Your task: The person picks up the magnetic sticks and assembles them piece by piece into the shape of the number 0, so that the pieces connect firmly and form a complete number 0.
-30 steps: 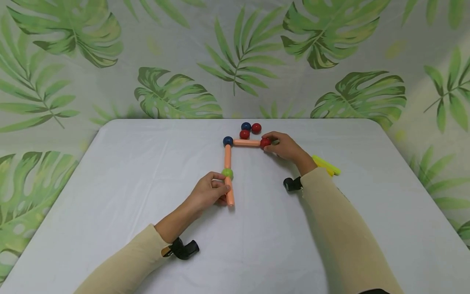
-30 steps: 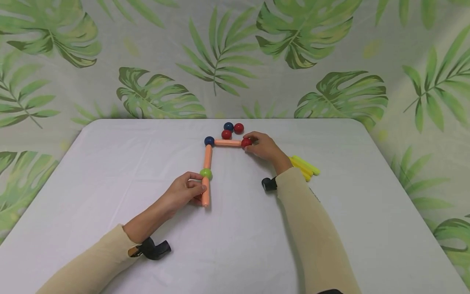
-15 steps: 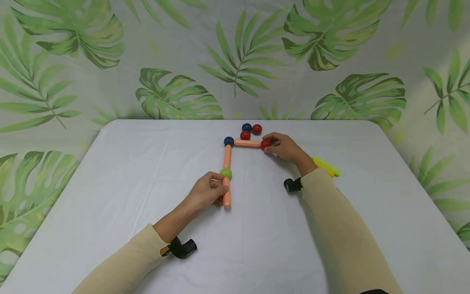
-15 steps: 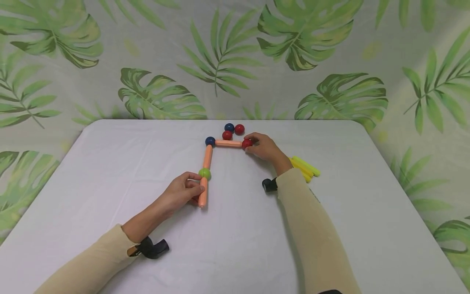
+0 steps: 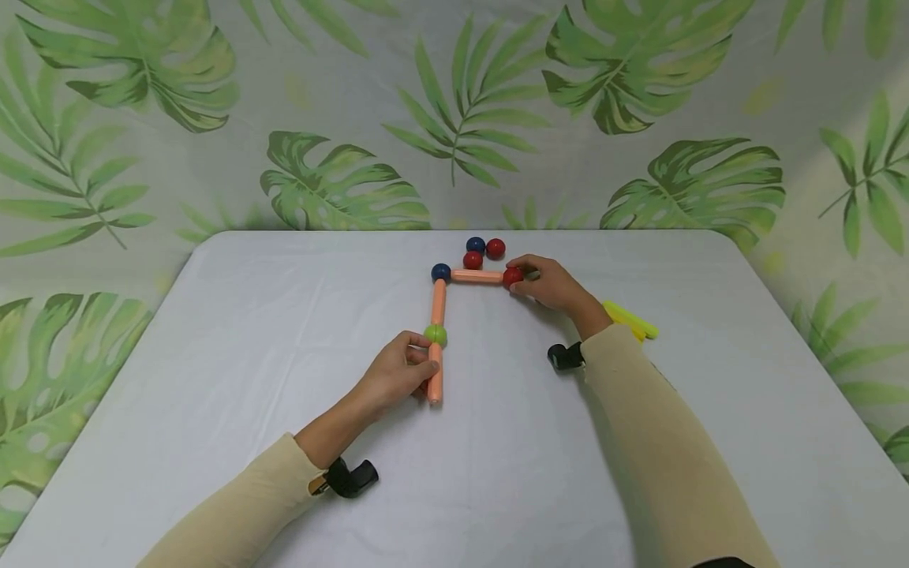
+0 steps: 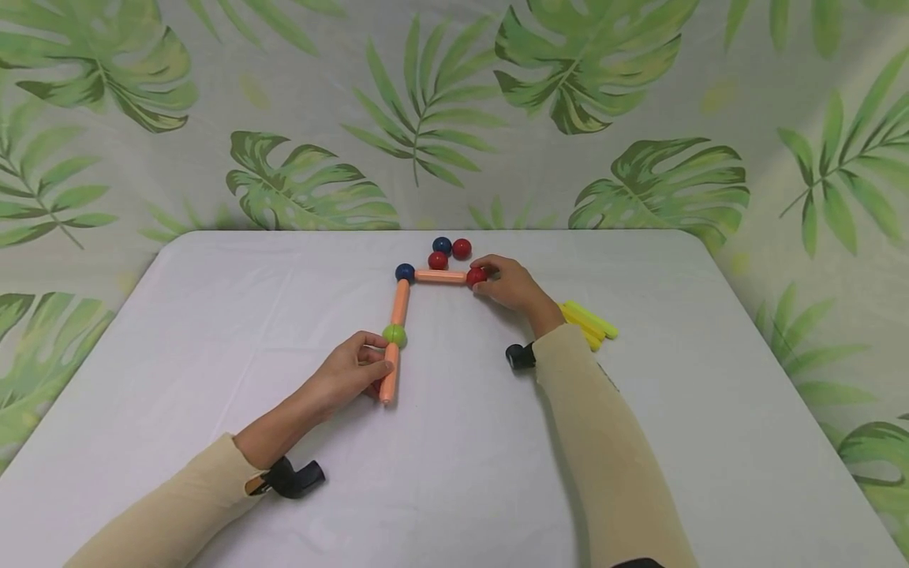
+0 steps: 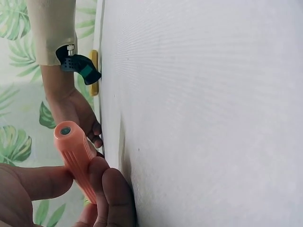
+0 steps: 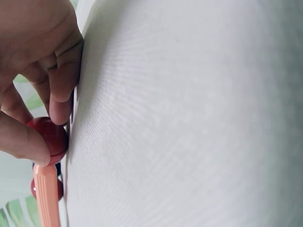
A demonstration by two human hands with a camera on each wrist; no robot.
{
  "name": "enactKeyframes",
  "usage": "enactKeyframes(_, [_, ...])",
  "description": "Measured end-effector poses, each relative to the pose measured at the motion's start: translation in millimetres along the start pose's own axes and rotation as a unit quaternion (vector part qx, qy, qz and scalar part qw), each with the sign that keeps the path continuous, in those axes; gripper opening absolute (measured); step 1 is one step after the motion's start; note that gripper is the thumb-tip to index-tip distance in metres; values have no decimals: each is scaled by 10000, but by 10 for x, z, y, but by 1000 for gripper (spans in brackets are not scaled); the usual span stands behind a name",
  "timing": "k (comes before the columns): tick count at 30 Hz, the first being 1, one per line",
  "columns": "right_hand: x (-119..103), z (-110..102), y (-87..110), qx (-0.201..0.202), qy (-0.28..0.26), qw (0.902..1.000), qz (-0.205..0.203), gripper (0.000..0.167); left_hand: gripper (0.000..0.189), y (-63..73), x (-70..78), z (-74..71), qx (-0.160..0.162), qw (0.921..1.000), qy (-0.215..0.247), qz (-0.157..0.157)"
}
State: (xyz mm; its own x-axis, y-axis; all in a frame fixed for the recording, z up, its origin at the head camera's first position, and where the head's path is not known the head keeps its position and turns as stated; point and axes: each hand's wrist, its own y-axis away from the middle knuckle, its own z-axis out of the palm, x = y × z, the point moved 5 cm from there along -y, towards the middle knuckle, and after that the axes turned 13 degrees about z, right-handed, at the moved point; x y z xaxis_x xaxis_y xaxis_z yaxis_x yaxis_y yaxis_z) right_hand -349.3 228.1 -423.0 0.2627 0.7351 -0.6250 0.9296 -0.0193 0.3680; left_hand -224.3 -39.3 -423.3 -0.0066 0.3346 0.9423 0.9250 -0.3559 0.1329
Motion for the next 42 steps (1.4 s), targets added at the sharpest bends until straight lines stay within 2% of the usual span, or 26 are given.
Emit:
enactKeyframes(3, [-10, 10, -2, -16, 20, 10000, 15, 43, 40, -1, -4, -38, -56, 9999, -148, -25])
enactKeyframes(7, [-24, 18, -5, -13, 87, 10000, 16, 44, 37, -33, -10, -147, -52, 9980, -633, 49])
enactKeyframes(11, [-29, 18, -5, 4, 133, 9999, 25, 44, 34, -103, 2, -275, 69, 9932, -1141, 236])
enactKeyframes(15, [-28, 27, -19, 7, 134, 9999, 42, 44, 33, -207, 20, -356, 70, 9876, -1457, 581])
enactKeyframes(18, [-23, 37, -31, 2, 112, 9999, 65, 44, 35, -280, 40, -370, -118, 9834, -1599, 848])
enactKeyframes(24, [-34, 50, -32, -1, 123, 9999, 71, 44, 40, -381, 49, -332, -804, 9699, -1915, 1272])
enactKeyframes(30, [-40, 47, -43, -40, 207, 9997, 108, 45, 38, -462, 41, -324, -1164, 9616, -1983, 1501])
enactKeyframes(35, [-58, 16, -26, -10, 239, 9996, 170, 45, 35, -521, 37, -328, -1344, 9626, -1870, 1428])
enactKeyframes(42, [-88, -25, -6, -45, 203, 9996, 184, 46, 35, -541, 42, -337, -1431, 9674, -1619, 1321])
